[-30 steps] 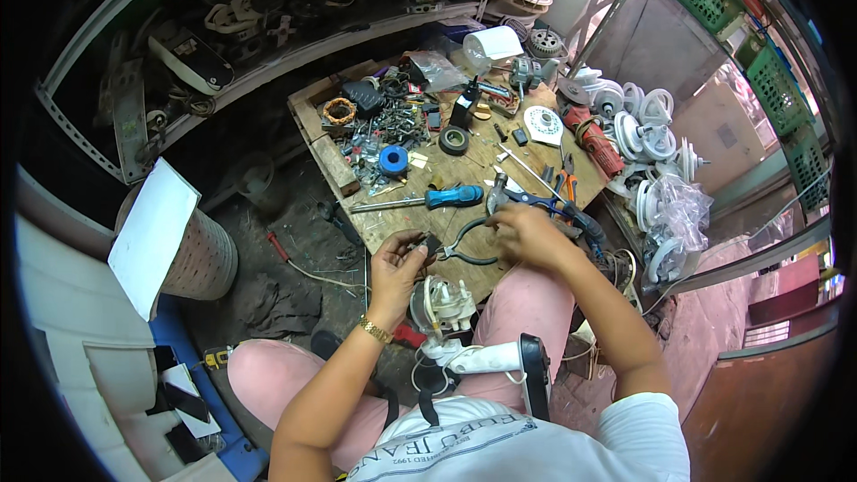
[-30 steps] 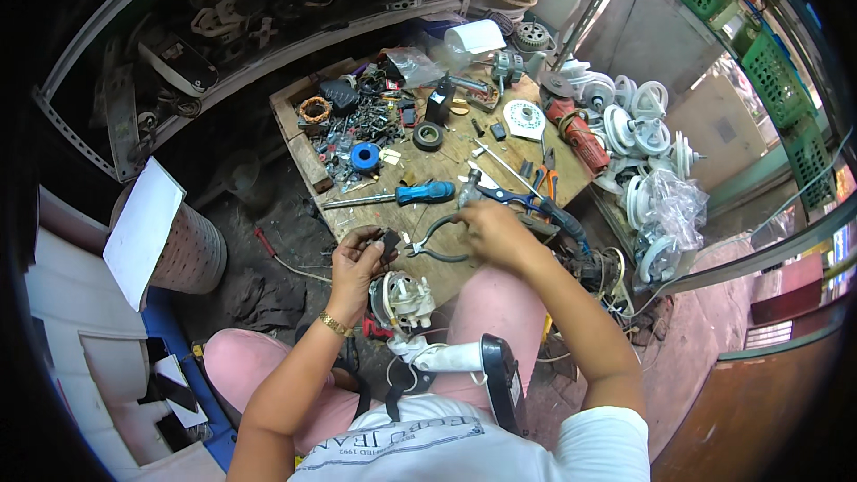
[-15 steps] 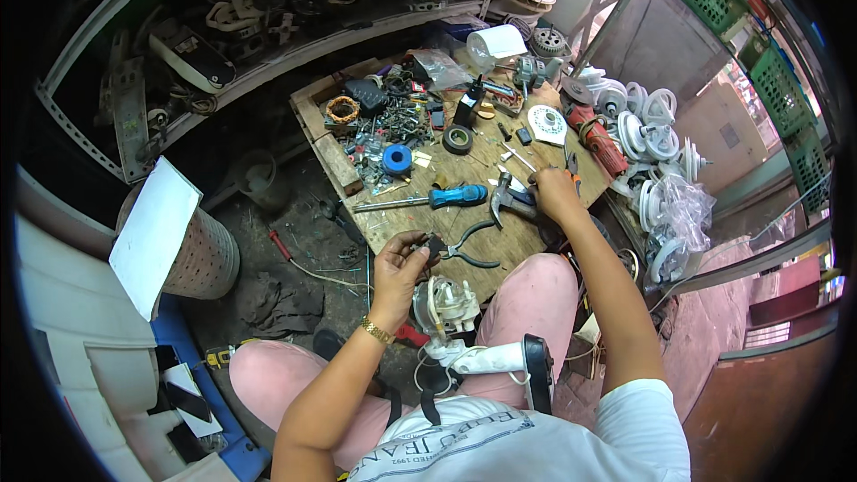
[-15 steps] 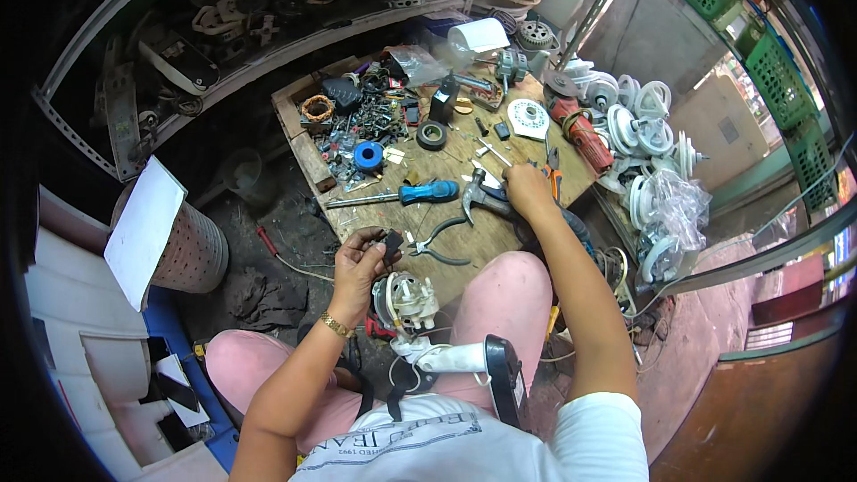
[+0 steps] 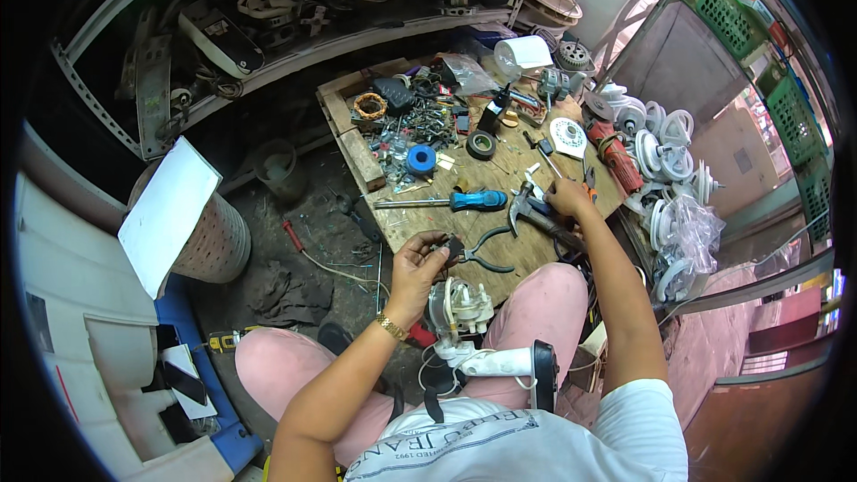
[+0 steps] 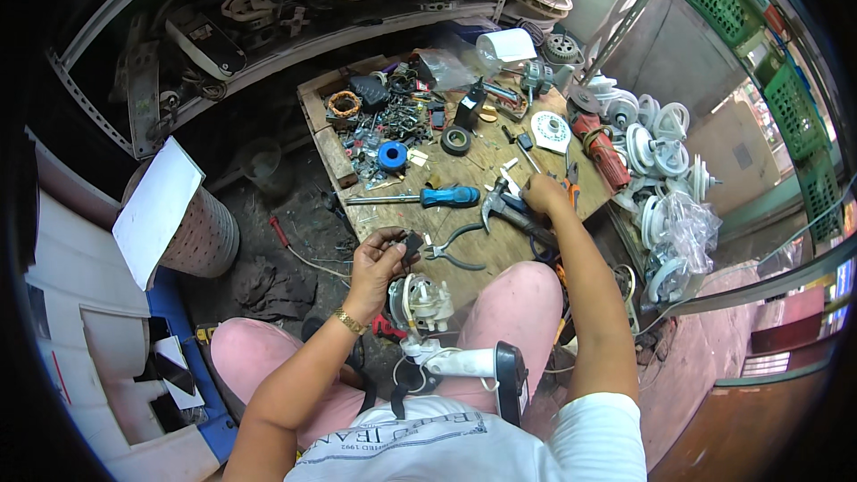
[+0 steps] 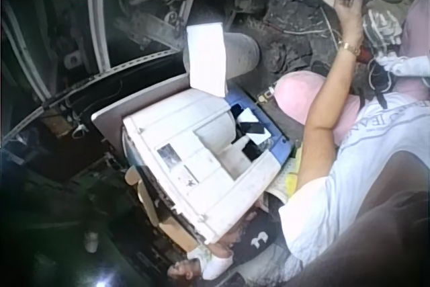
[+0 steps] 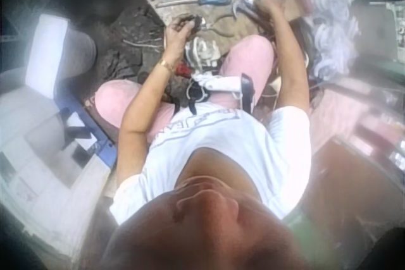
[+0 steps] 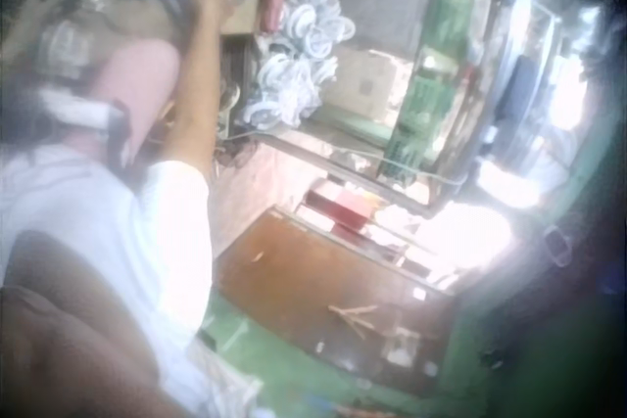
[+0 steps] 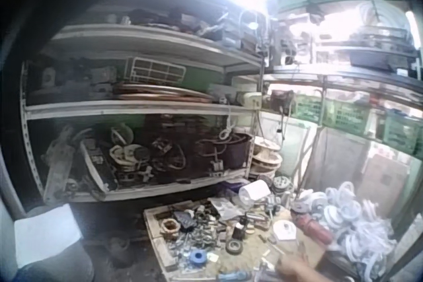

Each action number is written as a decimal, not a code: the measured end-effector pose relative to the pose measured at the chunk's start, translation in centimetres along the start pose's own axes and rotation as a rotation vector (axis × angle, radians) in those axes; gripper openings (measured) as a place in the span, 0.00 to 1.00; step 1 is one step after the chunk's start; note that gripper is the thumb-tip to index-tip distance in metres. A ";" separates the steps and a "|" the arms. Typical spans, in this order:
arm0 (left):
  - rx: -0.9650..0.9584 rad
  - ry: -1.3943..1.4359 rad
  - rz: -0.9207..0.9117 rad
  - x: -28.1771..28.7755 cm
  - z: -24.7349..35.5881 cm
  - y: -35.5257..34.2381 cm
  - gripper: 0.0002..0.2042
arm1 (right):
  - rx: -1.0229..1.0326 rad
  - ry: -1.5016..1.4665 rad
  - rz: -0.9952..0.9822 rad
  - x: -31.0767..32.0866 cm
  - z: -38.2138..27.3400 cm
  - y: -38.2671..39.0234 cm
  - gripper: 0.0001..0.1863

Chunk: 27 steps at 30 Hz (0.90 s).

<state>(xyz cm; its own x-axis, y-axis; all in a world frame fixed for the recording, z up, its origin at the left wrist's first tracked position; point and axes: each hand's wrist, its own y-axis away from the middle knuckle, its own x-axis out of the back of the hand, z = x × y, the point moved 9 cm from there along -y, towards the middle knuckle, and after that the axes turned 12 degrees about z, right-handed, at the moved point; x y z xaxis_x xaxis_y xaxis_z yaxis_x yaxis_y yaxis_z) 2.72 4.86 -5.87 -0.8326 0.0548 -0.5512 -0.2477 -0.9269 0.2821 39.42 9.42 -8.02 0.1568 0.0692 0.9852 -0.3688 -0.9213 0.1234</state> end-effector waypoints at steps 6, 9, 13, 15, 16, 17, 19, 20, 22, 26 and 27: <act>0.016 0.002 -0.023 -0.7 -0.4 -0.2 0.14 | -0.041 -0.051 0.174 -0.6 3.9 -2.6 0.17; 0.003 -0.019 0.006 0.0 -0.1 -0.1 0.15 | 0.066 -0.201 0.152 -1.1 1.4 -1.4 0.18; -0.002 -0.018 0.008 -0.2 -0.1 -0.1 0.14 | 0.019 -0.255 0.063 -0.6 1.2 -0.8 0.19; 0.004 -0.023 0.009 -0.3 -0.1 0.0 0.14 | -0.087 -0.198 0.040 -0.7 1.9 -0.8 0.18; 0.009 -0.029 0.017 -0.2 -0.1 0.0 0.14 | -0.089 -0.198 0.043 -0.5 1.7 -0.8 0.18; 0.008 -0.029 0.014 -0.3 -0.2 -0.1 0.14 | -0.103 -0.131 0.059 0.0 1.8 -0.8 0.18; 0.001 -0.014 0.005 -0.2 -0.1 -0.1 0.14 | -0.112 -0.067 0.075 0.6 1.8 -0.8 0.18; -0.003 -0.014 0.007 -0.1 -0.2 -0.1 0.14 | -0.120 -0.079 0.083 1.0 1.7 -0.7 0.17; 0.001 -0.005 0.012 -0.2 -0.1 -0.1 0.14 | -0.122 -0.093 0.094 1.4 1.5 -0.6 0.17; 0.007 0.000 0.004 -0.4 0.0 0.1 0.14 | -0.181 -0.201 0.166 1.9 1.6 0.1 0.17; -0.024 -0.005 -0.016 -0.6 0.1 0.0 0.14 | -0.228 -0.266 0.184 1.9 2.0 0.2 0.18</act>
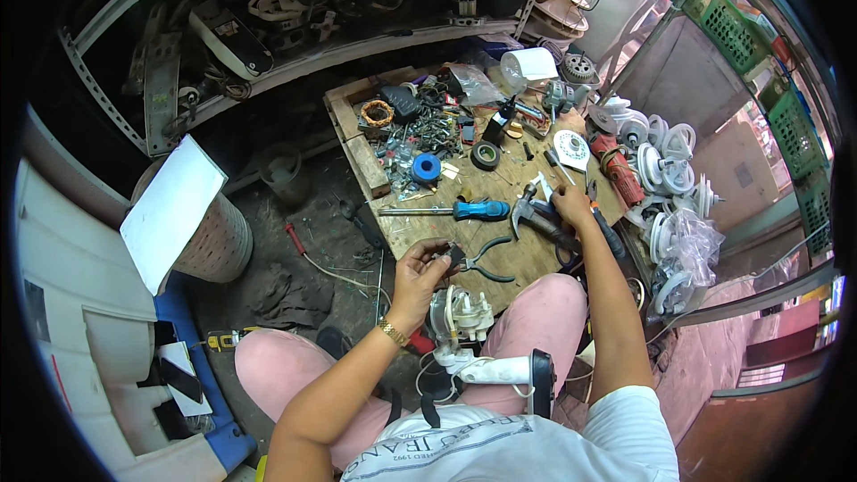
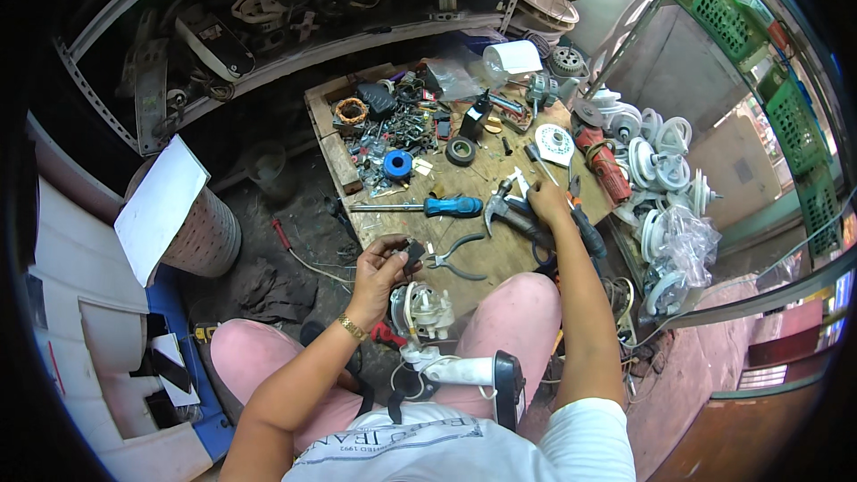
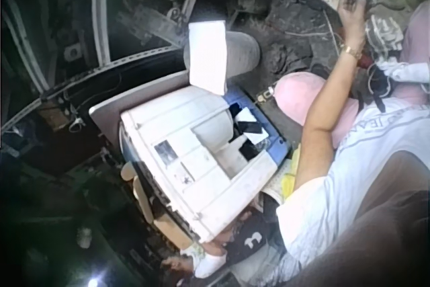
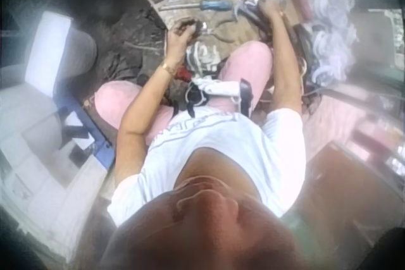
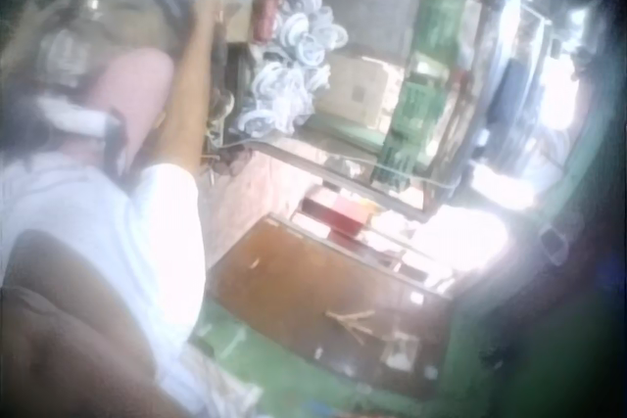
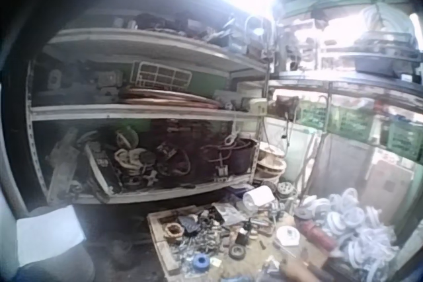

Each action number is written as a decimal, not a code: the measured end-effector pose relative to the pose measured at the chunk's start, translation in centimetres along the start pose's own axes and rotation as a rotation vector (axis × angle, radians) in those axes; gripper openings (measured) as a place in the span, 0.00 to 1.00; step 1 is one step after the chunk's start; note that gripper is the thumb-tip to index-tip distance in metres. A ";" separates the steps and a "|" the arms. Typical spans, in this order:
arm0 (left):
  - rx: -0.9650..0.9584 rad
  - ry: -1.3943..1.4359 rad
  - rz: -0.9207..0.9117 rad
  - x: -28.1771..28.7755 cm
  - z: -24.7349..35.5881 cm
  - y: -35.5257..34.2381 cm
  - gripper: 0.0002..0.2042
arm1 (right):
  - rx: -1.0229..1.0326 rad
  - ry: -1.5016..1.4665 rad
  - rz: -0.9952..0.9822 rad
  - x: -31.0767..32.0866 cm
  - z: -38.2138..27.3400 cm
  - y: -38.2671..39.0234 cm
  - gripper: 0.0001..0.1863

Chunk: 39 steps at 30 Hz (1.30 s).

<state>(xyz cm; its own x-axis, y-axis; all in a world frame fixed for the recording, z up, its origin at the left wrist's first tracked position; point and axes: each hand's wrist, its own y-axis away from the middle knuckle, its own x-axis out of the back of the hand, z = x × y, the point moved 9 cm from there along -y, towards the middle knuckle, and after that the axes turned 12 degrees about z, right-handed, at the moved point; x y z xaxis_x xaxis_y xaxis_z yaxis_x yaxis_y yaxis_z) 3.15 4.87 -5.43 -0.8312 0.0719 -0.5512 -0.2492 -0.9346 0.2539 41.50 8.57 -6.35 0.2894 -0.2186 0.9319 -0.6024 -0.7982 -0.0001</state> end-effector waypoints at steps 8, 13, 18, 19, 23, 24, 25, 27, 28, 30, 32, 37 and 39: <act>0.006 -0.005 0.005 0.5 -0.3 -0.1 0.12 | 0.258 -0.085 0.023 -0.2 -3.3 2.2 0.30; 0.014 0.006 0.008 0.0 -0.3 0.0 0.13 | 0.250 -0.106 -0.035 0.3 -3.7 1.5 0.28; 0.022 -0.030 0.016 0.3 -0.3 0.0 0.14 | 0.271 -0.309 -0.155 -0.1 -4.7 1.1 0.24; 0.023 -0.029 0.012 0.3 -0.3 0.0 0.14 | 0.267 -0.409 -0.231 -0.5 -4.7 1.1 0.23; 0.011 -0.028 0.022 0.5 -0.3 -0.1 0.14 | 0.119 -0.521 -0.238 -1.1 -4.5 -0.1 0.15; 0.008 -0.020 0.026 0.5 -0.2 -0.1 0.13 | 0.041 -0.572 -0.154 -1.2 -4.1 -0.6 0.14; 0.004 -0.019 0.025 0.5 -0.1 -0.1 0.13 | 0.045 -0.572 -0.151 -1.2 -4.0 -0.8 0.14; 0.039 -0.031 0.018 0.3 -0.3 0.0 0.13 | 0.162 -0.550 -0.253 -1.9 -4.6 -1.0 0.18; 0.037 -0.031 0.013 0.2 -0.4 0.0 0.13 | 0.167 -0.479 -0.227 -1.9 -4.0 -1.5 0.18; 0.019 -0.023 -0.001 -0.1 -0.5 0.0 0.13 | 0.241 -0.325 -0.151 -1.6 -4.0 -2.1 0.16; 0.013 -0.021 -0.002 0.1 -0.4 -0.2 0.13 | 0.312 -0.172 -0.079 -1.3 -4.6 -2.4 0.15; 0.001 -0.020 0.030 0.9 -0.2 0.0 0.13 | 0.274 -0.168 -0.158 0.3 -7.8 -2.3 0.17; 0.024 -0.019 -0.005 -0.2 -0.6 -0.1 0.13 | 0.414 -0.186 -0.189 0.4 -6.1 -4.5 0.17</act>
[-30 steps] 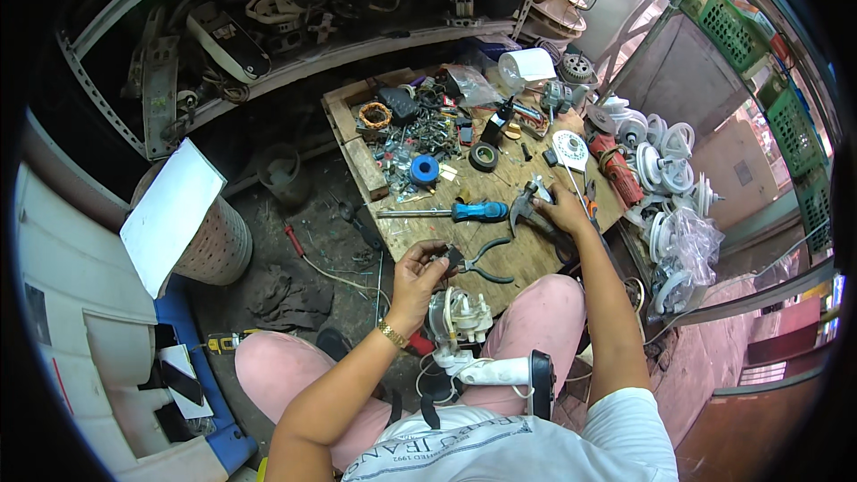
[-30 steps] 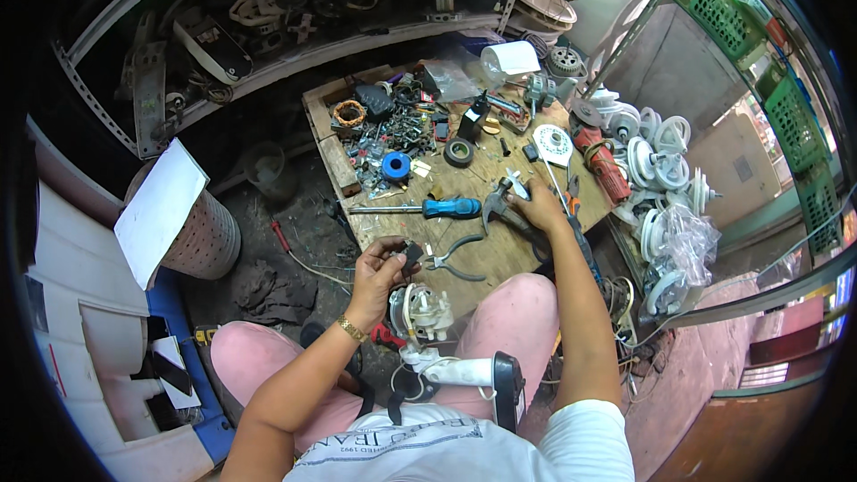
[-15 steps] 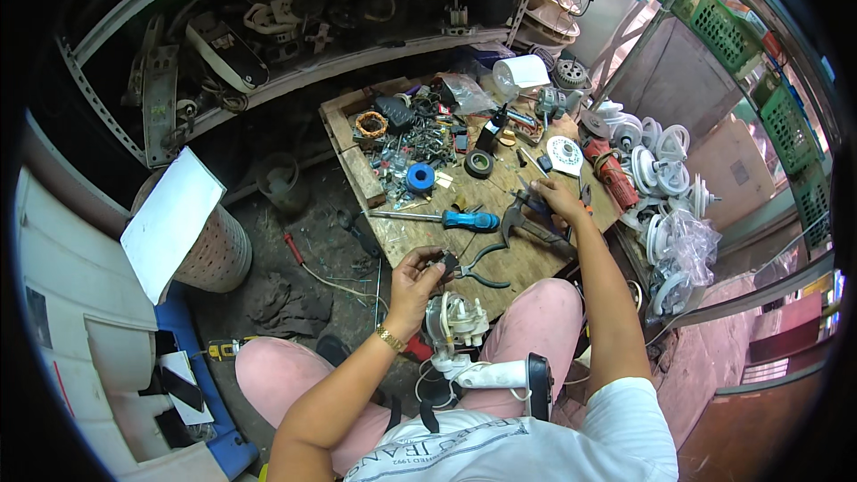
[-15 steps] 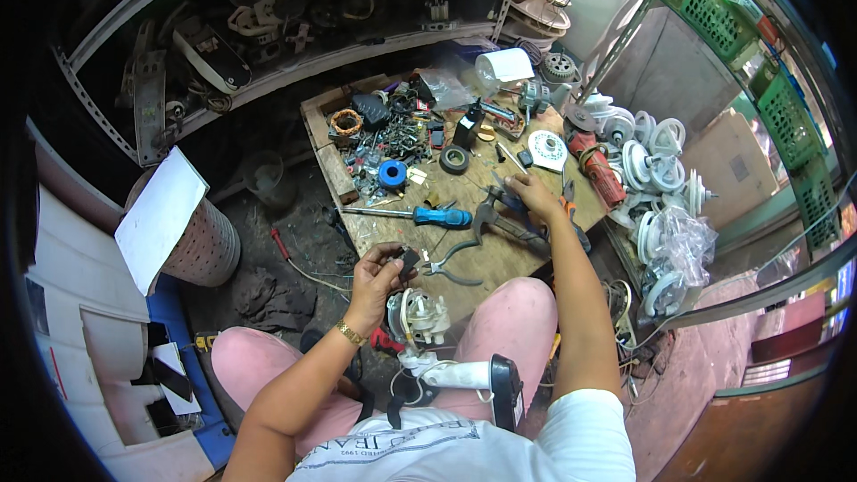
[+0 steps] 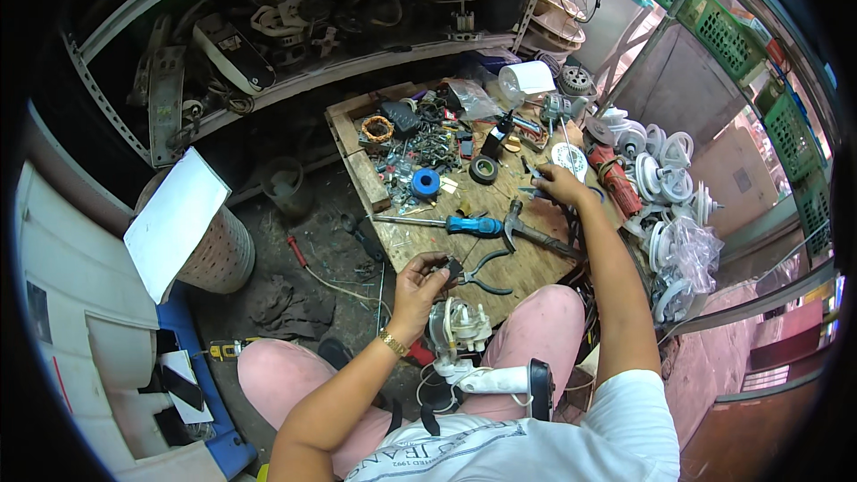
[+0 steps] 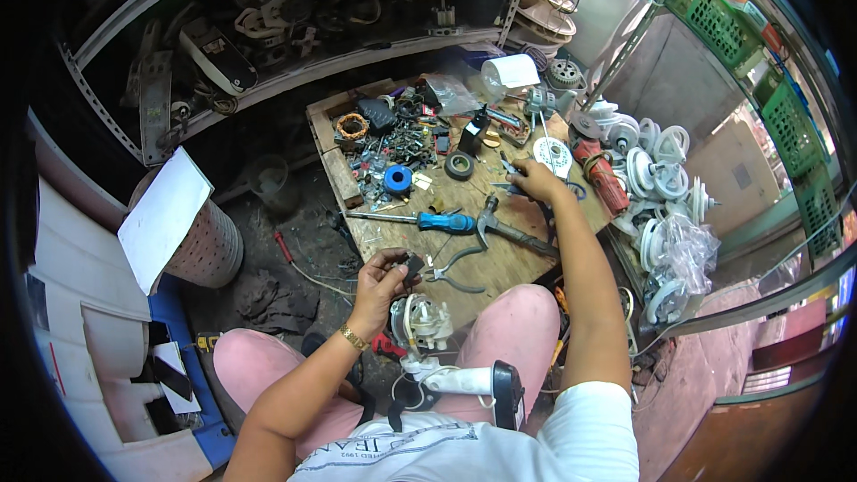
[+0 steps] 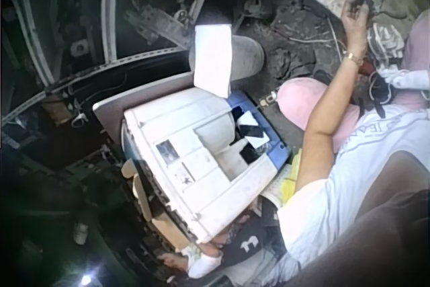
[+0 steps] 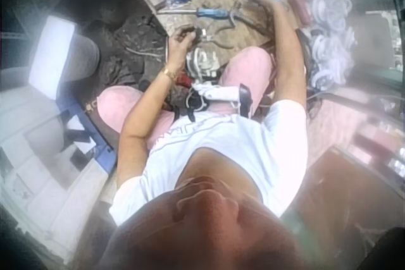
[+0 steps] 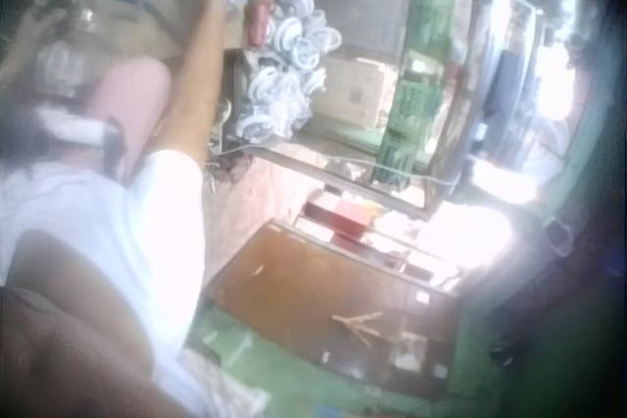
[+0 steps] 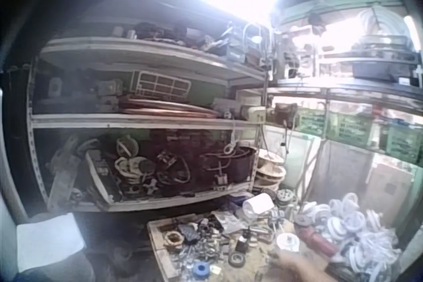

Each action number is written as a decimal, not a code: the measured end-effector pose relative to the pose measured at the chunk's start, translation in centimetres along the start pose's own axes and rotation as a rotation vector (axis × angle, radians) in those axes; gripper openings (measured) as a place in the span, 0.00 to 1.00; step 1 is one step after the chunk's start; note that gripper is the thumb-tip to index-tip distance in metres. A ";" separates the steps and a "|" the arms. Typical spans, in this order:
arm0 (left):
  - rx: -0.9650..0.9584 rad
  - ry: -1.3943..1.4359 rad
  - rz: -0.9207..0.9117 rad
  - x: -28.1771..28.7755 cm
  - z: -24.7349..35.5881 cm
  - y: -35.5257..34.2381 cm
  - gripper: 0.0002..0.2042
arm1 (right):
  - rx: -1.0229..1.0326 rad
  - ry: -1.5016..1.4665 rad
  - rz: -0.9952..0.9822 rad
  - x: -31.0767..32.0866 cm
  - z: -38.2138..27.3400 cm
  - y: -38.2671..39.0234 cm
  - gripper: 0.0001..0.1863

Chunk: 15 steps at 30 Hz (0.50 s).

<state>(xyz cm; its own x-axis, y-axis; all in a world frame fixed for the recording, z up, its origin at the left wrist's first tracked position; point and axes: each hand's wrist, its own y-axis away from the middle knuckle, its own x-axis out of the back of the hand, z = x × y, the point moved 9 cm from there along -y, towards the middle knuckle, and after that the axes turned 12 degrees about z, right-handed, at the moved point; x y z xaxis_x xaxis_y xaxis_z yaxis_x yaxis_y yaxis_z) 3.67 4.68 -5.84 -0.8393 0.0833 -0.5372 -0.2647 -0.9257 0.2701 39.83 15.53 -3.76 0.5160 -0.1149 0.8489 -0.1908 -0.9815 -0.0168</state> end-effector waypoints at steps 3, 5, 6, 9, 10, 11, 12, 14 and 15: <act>0.004 -0.008 0.022 0.5 0.3 0.1 0.13 | -0.039 -0.222 -0.114 -1.0 -0.3 -0.8 0.16; 0.011 -0.002 0.022 0.5 0.2 0.1 0.14 | -0.068 -0.432 -0.012 -0.5 -0.7 -0.6 0.15; 0.022 -0.006 0.022 0.6 0.2 0.1 0.14 | -0.065 -0.434 -0.013 -0.4 -1.1 -0.5 0.15; 0.004 -0.001 0.019 0.7 0.1 0.0 0.14 | -0.174 -0.959 -0.024 1.2 -2.7 0.3 0.15; 0.004 -0.002 0.017 0.6 0.0 0.0 0.14 | -0.145 -1.040 0.041 2.2 -3.6 0.2 0.18; 0.000 0.000 0.011 0.5 -0.1 -0.1 0.14 | -0.100 -1.043 0.090 3.5 -4.3 0.5 0.18; -0.009 0.002 0.018 0.8 0.0 0.0 0.15 | -0.051 -1.049 0.125 4.6 -6.8 1.0 0.19; -0.012 -0.008 0.008 0.4 0.1 -0.1 0.15 | -0.001 -0.921 0.173 6.9 -9.2 2.1 0.20; -0.017 -0.025 0.010 0.5 0.2 0.0 0.14 | 0.049 -0.804 0.207 7.5 -10.8 2.7 0.21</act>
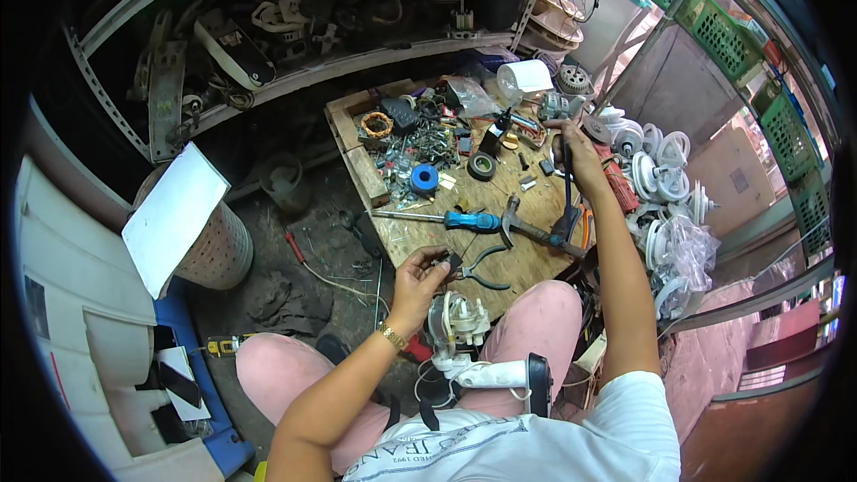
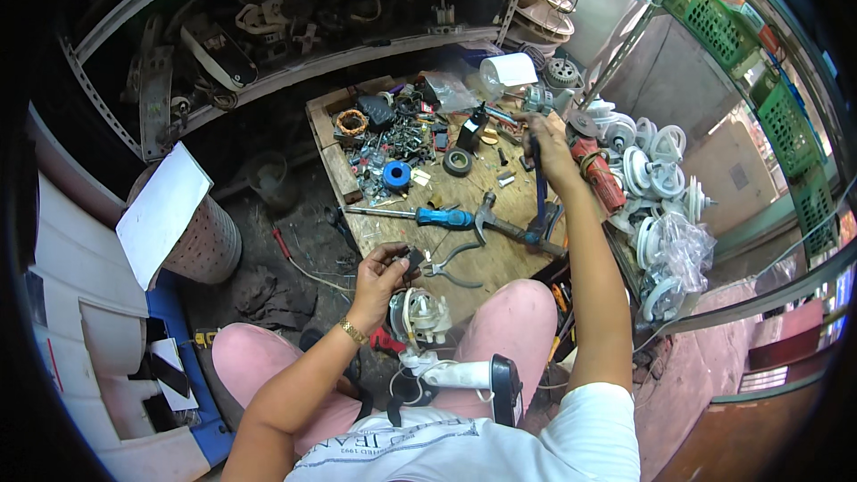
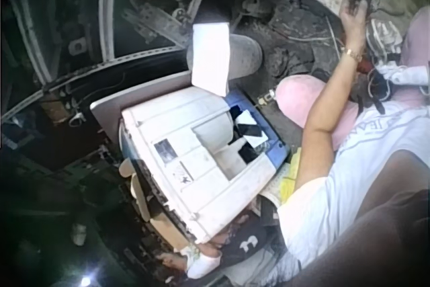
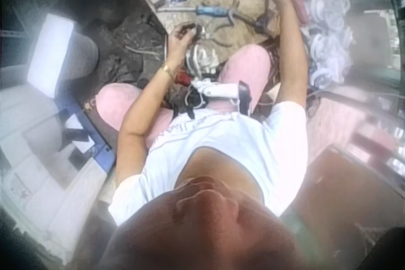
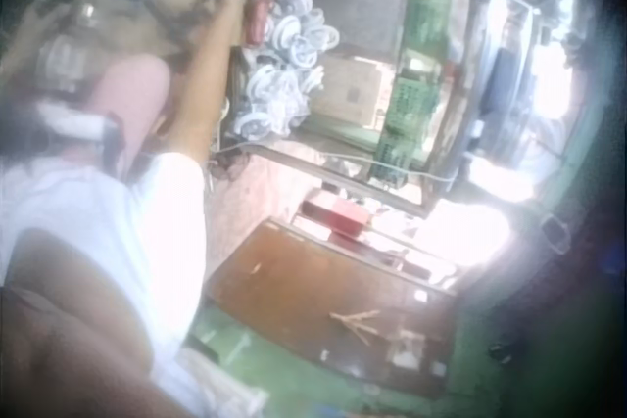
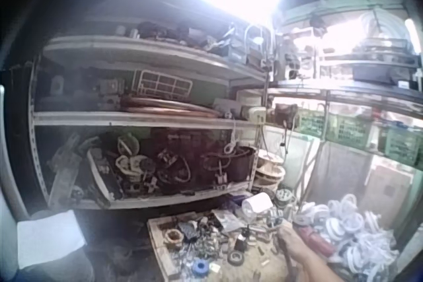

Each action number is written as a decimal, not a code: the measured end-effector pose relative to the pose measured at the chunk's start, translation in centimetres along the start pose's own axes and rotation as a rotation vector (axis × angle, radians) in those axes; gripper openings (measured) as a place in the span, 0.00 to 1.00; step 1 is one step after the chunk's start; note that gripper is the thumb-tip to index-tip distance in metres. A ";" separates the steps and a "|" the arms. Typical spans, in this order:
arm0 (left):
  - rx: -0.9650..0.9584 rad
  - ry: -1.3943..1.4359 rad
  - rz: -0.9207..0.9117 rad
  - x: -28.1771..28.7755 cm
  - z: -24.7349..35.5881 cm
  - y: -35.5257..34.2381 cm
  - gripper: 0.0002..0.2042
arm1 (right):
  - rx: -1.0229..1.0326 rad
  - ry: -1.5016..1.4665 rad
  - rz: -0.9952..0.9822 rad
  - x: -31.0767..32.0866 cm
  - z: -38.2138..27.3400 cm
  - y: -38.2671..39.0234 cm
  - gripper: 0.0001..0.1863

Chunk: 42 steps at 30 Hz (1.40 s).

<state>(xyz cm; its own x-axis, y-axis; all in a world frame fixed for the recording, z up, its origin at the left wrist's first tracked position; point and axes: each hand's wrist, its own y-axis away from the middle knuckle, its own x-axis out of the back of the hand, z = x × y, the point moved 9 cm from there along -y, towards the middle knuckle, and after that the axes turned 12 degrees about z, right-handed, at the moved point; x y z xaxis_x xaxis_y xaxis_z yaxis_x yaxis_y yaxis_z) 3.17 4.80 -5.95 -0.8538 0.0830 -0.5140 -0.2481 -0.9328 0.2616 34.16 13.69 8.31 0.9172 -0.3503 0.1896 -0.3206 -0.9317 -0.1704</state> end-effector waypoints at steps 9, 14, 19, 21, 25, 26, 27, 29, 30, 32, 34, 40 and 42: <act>-0.039 0.004 0.002 0.0 0.1 -0.1 0.15 | 0.266 0.704 -0.333 -11.8 5.3 12.2 0.16; -0.010 -0.029 0.001 0.5 0.0 0.1 0.15 | 0.356 1.161 -0.366 -7.9 4.2 14.0 0.22; -0.011 0.015 -0.024 0.1 -0.1 -0.1 0.15 | 0.367 1.264 -0.398 -6.4 7.1 15.4 0.29; -0.004 0.004 -0.023 0.3 -0.2 0.0 0.16 | 0.301 1.222 -0.461 -7.1 7.8 15.6 0.32; -0.002 0.017 -0.024 0.5 -0.2 0.0 0.16 | 0.320 1.352 -0.455 -8.1 7.0 16.0 0.31; -0.007 0.027 -0.036 0.4 -0.1 0.0 0.17 | 0.328 1.373 -0.462 -8.1 7.6 15.8 0.30; -0.011 0.042 -0.049 0.2 0.0 0.0 0.17 | 0.336 1.398 -0.471 -8.1 7.8 15.6 0.30; 0.006 0.055 -0.057 0.1 0.0 0.0 0.17 | 0.324 1.359 -0.476 -8.1 7.9 15.8 0.27; 0.021 0.066 -0.061 0.2 0.0 0.0 0.17 | 0.315 1.315 -0.483 -8.3 7.9 15.9 0.25; 0.028 0.048 -0.060 0.4 -0.4 0.0 0.18 | 0.297 1.259 -0.516 -8.1 7.7 15.8 0.24; 0.034 0.029 -0.057 0.5 -0.5 0.0 0.18 | 0.279 1.200 -0.550 -7.2 7.4 15.8 0.23; 0.035 0.051 -0.084 0.6 -0.7 -0.1 0.19 | -0.101 0.606 -0.361 -4.6 2.9 15.7 0.30; 0.052 0.097 -0.096 0.5 -0.7 0.0 0.18 | -0.033 0.545 -0.360 -5.2 2.9 17.1 0.30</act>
<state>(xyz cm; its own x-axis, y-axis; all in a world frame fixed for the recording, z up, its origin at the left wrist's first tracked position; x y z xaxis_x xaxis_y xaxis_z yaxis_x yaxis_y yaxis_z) 3.04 4.64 -6.82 -0.7775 0.1347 -0.6143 -0.3525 -0.9023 0.2483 24.65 -0.15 1.57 0.7203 -0.0059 0.6937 -0.0305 -0.9993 0.0231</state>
